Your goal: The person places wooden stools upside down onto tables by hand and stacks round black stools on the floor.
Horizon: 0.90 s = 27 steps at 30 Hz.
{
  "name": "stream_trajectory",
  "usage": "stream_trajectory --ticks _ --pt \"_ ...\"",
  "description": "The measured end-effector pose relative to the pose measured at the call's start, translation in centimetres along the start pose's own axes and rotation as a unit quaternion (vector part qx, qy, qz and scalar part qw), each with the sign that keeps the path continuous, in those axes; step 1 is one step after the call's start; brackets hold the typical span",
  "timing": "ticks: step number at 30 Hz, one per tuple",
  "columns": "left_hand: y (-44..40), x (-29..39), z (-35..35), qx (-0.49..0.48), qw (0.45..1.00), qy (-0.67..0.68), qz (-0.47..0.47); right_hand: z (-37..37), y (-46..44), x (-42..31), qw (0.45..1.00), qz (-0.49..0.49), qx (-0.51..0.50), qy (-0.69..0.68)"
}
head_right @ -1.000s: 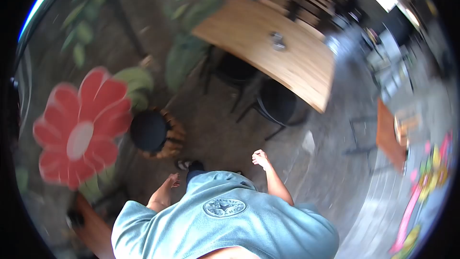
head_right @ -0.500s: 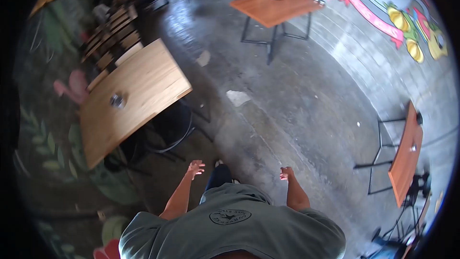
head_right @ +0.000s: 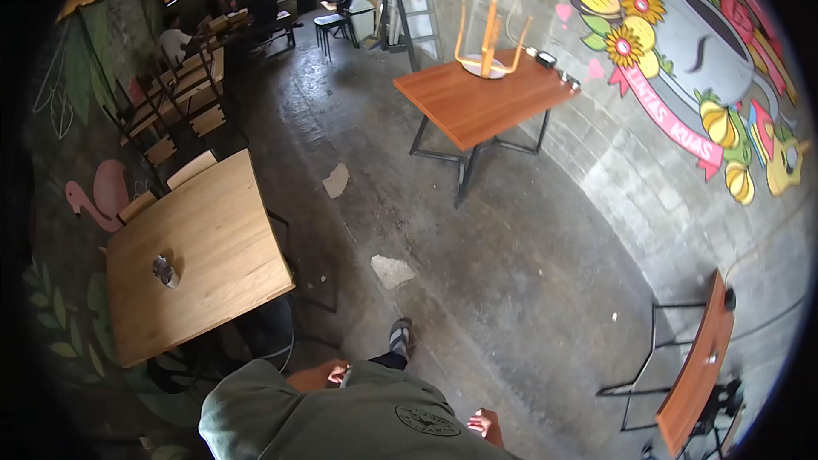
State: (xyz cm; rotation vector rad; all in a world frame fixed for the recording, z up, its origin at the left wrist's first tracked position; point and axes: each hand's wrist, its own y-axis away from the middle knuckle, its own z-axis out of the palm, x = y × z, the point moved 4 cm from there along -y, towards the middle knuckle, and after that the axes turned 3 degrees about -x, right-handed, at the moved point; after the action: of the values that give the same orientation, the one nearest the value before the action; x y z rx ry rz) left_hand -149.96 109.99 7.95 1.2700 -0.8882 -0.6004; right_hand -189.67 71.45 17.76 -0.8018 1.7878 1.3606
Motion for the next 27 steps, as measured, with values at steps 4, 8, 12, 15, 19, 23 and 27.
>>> stream_trajectory --ticks 4,8,12,15,19,23,27 --pt "-6.0 16.5 -4.7 0.080 0.993 -0.073 0.045 -5.7 -9.0 -0.7 0.890 0.311 0.174 -0.283" --pt "-5.8 35.9 -5.4 0.095 0.980 0.006 0.177 -10.4 -16.5 -5.7 0.895 0.245 0.215 -0.306" --pt "-4.6 50.6 -3.9 0.084 0.962 -0.063 0.254 -13.5 -22.7 -7.4 0.898 0.264 0.194 -0.295" --pt "-5.7 56.0 -3.7 0.087 0.964 -0.064 0.245 -16.0 -26.4 -6.3 0.918 0.299 0.117 -0.233" --pt "-13.9 55.3 -4.4 0.091 0.973 0.047 0.208 -24.1 -33.0 6.0 0.982 0.073 -0.002 -0.177" --pt "-12.6 53.9 -3.0 0.159 0.986 -0.028 0.052 -36.8 -38.2 -10.4 0.960 -0.263 -0.058 0.071" --pt "-8.5 57.8 0.1 0.187 0.980 0.065 0.033 -49.6 -51.1 -11.1 0.916 0.296 0.128 -0.239"
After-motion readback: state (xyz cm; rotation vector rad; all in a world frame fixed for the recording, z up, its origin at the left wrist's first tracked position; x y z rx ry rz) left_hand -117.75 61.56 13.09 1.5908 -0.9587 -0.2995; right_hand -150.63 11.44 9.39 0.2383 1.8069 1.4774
